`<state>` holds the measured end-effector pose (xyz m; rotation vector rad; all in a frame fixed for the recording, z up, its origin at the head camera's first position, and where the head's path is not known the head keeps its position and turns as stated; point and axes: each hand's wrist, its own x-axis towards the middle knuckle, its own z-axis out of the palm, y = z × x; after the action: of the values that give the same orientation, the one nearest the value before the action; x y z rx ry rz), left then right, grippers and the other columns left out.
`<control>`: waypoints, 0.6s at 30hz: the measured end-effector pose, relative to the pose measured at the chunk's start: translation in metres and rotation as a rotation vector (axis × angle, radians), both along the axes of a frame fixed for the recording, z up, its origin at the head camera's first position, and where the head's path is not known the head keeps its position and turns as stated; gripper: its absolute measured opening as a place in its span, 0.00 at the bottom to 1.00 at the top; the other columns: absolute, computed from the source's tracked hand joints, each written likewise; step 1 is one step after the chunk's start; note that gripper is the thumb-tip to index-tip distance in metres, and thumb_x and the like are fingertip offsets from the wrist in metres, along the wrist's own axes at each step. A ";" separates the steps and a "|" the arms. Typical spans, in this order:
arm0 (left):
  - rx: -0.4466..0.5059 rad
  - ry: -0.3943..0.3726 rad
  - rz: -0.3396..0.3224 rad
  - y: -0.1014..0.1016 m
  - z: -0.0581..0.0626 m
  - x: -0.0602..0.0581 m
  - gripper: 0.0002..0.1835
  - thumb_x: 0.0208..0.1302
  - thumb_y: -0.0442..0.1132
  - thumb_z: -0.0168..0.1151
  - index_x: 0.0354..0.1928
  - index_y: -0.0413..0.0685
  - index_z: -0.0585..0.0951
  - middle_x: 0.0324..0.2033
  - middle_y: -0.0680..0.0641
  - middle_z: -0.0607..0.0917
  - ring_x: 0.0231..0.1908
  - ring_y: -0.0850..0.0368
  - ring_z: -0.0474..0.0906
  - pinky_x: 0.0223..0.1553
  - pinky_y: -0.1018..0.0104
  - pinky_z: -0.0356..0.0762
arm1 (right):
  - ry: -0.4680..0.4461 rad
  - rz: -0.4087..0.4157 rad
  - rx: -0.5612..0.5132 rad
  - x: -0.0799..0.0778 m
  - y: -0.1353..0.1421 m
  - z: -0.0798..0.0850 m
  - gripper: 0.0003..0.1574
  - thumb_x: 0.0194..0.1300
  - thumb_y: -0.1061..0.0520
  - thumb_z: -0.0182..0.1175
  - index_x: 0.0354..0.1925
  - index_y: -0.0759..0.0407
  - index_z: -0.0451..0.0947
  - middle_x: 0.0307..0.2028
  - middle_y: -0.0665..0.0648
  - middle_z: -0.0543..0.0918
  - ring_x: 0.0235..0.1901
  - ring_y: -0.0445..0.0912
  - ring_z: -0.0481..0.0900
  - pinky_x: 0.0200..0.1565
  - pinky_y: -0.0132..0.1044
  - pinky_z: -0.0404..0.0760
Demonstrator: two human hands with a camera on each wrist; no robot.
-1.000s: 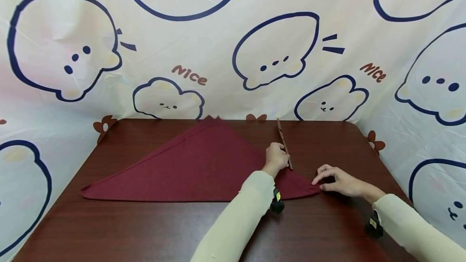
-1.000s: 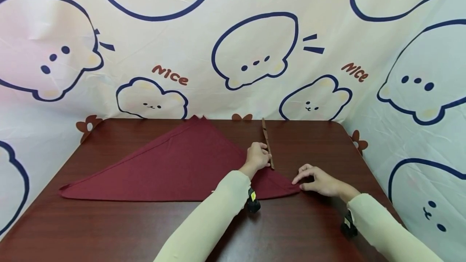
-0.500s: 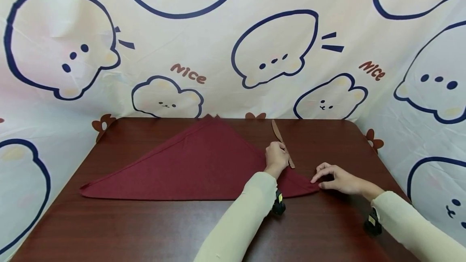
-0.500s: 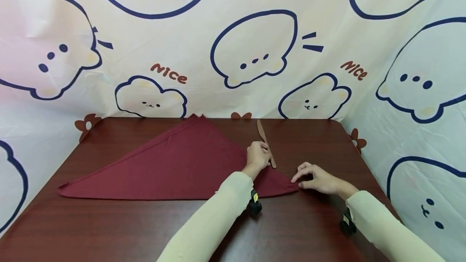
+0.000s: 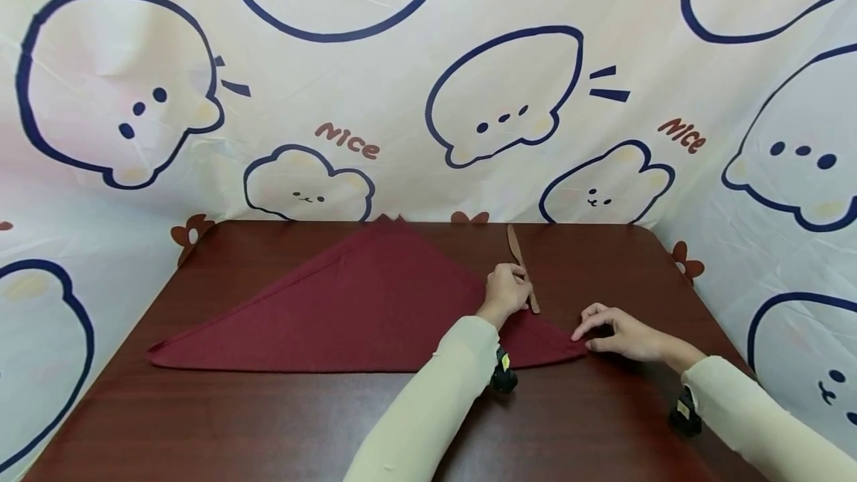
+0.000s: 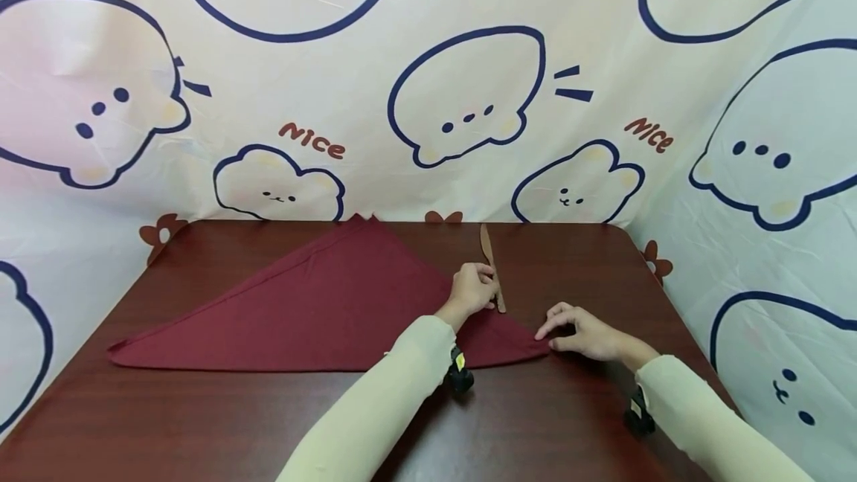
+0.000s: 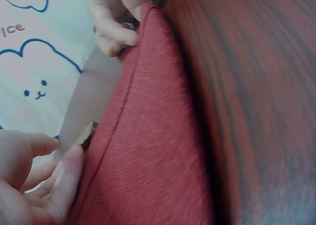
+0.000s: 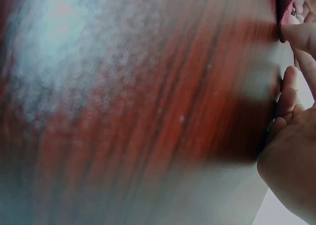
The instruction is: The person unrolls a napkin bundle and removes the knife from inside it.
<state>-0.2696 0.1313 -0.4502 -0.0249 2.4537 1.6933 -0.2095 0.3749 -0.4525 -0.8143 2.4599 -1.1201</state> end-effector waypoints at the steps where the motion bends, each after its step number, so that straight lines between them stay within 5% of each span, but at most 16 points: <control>1: 0.014 -0.013 -0.015 -0.002 0.001 0.000 0.14 0.67 0.32 0.64 0.54 0.41 0.83 0.33 0.48 0.86 0.18 0.57 0.82 0.22 0.69 0.81 | 0.000 -0.001 0.002 0.000 0.000 0.000 0.09 0.67 0.60 0.65 0.45 0.54 0.88 0.46 0.56 0.73 0.46 0.33 0.68 0.48 0.30 0.68; 9: 0.074 -0.084 -0.109 -0.013 0.013 0.010 0.12 0.72 0.36 0.61 0.54 0.41 0.82 0.35 0.48 0.84 0.30 0.51 0.84 0.33 0.63 0.86 | 0.019 0.004 0.006 0.002 0.000 0.002 0.09 0.67 0.61 0.65 0.45 0.54 0.88 0.46 0.55 0.73 0.47 0.31 0.67 0.47 0.29 0.68; 18: 0.108 -0.063 -0.164 -0.024 0.014 0.018 0.13 0.73 0.37 0.59 0.55 0.40 0.81 0.38 0.44 0.85 0.34 0.52 0.85 0.39 0.62 0.86 | 0.014 0.014 -0.012 0.004 -0.002 0.000 0.09 0.68 0.61 0.64 0.44 0.55 0.87 0.45 0.53 0.73 0.47 0.32 0.68 0.47 0.30 0.68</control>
<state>-0.2520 0.1075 -0.4365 0.1305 2.2483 1.7232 -0.2058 0.3727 -0.4523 -0.8444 2.4569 -1.1297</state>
